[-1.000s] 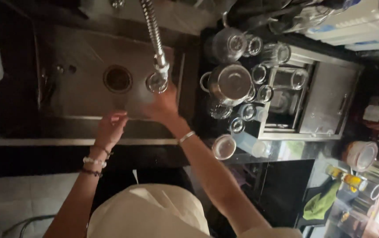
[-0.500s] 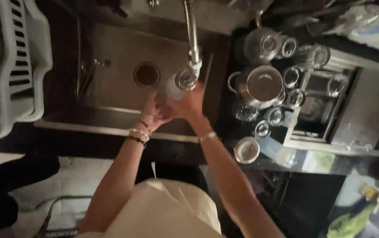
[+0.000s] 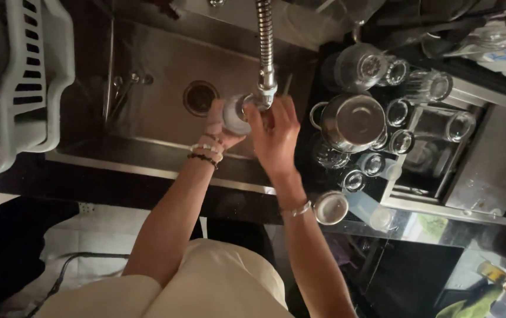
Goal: Wash and rinse several glasses and a cloth in a sink.
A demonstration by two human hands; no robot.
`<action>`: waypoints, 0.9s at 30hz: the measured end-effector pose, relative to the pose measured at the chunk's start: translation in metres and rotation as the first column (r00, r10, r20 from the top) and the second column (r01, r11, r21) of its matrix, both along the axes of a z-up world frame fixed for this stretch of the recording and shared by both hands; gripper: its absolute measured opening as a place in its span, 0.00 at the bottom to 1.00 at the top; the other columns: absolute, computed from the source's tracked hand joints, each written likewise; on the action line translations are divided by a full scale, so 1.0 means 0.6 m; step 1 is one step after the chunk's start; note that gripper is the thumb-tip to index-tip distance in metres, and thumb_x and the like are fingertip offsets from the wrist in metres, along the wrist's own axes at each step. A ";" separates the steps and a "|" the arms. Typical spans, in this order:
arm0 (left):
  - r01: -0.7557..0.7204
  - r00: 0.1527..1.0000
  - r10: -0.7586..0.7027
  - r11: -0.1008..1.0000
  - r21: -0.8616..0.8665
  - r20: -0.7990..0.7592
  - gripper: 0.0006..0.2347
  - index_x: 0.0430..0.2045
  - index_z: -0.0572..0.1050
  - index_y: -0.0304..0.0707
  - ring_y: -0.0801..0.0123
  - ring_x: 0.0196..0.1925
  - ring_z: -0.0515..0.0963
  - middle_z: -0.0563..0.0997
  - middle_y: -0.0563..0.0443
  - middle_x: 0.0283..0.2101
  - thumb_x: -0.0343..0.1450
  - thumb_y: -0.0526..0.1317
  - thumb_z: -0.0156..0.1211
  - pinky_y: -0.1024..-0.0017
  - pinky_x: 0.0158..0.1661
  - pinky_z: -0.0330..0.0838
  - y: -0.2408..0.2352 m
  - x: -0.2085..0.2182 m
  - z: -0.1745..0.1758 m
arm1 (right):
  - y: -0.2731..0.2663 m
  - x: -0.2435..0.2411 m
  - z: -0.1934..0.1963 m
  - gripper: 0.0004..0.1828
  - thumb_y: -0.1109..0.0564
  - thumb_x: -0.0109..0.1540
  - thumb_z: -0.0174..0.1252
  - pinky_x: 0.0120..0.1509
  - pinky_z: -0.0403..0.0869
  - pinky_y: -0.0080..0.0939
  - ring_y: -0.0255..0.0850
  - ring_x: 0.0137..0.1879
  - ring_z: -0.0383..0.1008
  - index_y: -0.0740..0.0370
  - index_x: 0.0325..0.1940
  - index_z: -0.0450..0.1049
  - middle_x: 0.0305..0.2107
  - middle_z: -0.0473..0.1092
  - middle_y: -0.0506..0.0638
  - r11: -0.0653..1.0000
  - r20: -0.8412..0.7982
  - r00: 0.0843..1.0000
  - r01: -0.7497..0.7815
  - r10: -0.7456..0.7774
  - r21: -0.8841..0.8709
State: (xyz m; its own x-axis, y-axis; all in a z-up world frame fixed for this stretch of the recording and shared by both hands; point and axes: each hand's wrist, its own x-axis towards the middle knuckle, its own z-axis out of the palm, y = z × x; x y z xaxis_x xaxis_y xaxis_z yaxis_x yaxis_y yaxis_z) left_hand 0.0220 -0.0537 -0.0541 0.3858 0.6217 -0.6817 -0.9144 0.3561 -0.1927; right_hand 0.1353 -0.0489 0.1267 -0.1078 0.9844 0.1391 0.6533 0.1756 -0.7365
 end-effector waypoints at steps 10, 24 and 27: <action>-0.166 0.976 0.142 0.975 -0.145 -0.162 0.18 0.46 0.75 0.41 0.61 0.49 0.80 0.81 0.48 0.45 0.68 0.51 0.59 0.56 0.50 0.79 -0.021 -0.018 0.114 | 0.015 0.001 0.002 0.09 0.57 0.66 0.65 0.35 0.76 0.37 0.38 0.34 0.77 0.65 0.46 0.78 0.34 0.75 0.55 0.988 -0.112 0.991 -0.086 0.072 -0.132; -0.096 0.764 0.121 0.993 0.074 -0.633 0.16 0.53 0.78 0.35 0.69 0.30 0.76 0.79 0.46 0.39 0.73 0.44 0.69 0.75 0.25 0.67 -0.058 -0.090 0.114 | 0.016 -0.028 -0.005 0.10 0.62 0.60 0.69 0.29 0.65 0.39 0.36 0.28 0.71 0.65 0.46 0.83 0.29 0.80 0.52 0.840 -0.360 0.926 -0.107 -0.109 -0.531; -0.068 0.662 0.066 0.997 0.028 -0.747 0.28 0.60 0.59 0.43 0.62 0.43 0.77 0.74 0.42 0.50 0.70 0.44 0.71 0.71 0.36 0.72 -0.090 -0.116 0.067 | -0.023 0.013 -0.038 0.09 0.62 0.64 0.66 0.41 0.81 0.34 0.32 0.39 0.82 0.67 0.48 0.79 0.34 0.81 0.49 0.890 -0.389 0.918 -0.115 -0.074 -0.441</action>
State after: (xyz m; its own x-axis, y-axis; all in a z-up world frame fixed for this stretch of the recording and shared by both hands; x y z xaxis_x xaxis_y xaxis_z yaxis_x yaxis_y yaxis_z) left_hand -0.0478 -0.1076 -0.0137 -0.2962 0.6236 -0.7235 -0.7731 0.2883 0.5650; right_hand 0.1431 -0.0626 0.1038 -0.1597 0.9469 -0.2792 0.3008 -0.2227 -0.9273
